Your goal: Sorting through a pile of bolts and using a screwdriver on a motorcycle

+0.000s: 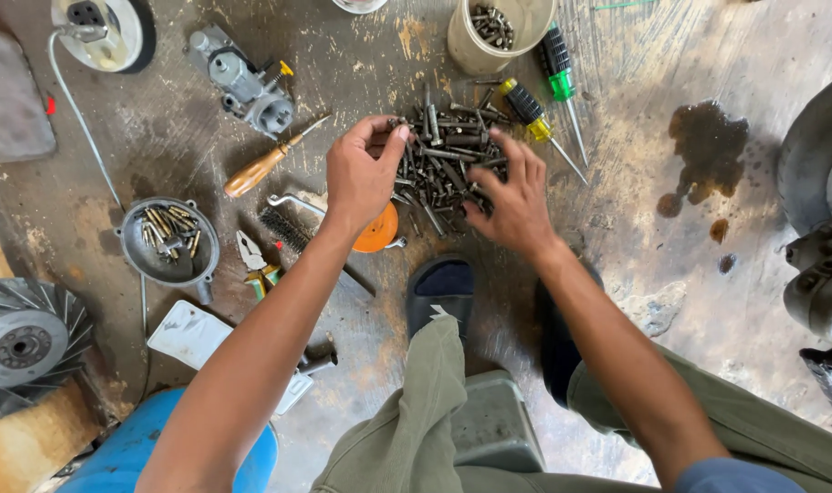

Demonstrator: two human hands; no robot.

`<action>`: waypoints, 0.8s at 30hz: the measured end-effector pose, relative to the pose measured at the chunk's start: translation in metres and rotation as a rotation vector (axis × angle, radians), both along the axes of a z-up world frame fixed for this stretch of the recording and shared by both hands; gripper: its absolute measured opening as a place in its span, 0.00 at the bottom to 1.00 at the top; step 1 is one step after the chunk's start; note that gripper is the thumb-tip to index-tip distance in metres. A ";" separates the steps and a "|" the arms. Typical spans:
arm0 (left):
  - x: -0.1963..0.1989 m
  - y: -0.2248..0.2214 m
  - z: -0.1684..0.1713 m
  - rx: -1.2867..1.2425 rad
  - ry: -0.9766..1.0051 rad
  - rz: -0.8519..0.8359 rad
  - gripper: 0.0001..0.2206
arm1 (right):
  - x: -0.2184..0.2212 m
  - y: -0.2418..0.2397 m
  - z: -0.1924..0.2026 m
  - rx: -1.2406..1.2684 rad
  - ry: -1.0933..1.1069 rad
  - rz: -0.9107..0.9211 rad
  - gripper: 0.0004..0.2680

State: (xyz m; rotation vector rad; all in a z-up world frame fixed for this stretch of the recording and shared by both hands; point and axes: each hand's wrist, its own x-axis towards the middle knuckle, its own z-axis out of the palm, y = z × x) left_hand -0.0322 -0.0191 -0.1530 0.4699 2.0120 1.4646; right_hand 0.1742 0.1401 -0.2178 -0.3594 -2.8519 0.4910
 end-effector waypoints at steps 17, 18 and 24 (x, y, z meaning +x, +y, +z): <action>0.007 -0.016 -0.010 -0.101 -0.046 -0.099 0.08 | 0.009 -0.045 -0.018 0.127 -0.004 -0.018 0.10; 0.008 -0.018 -0.009 -0.107 -0.057 -0.114 0.08 | 0.011 -0.044 -0.026 0.109 -0.006 -0.026 0.10; 0.007 -0.025 -0.020 -0.087 -0.240 -0.207 0.11 | 0.005 -0.042 -0.005 0.180 0.000 0.044 0.10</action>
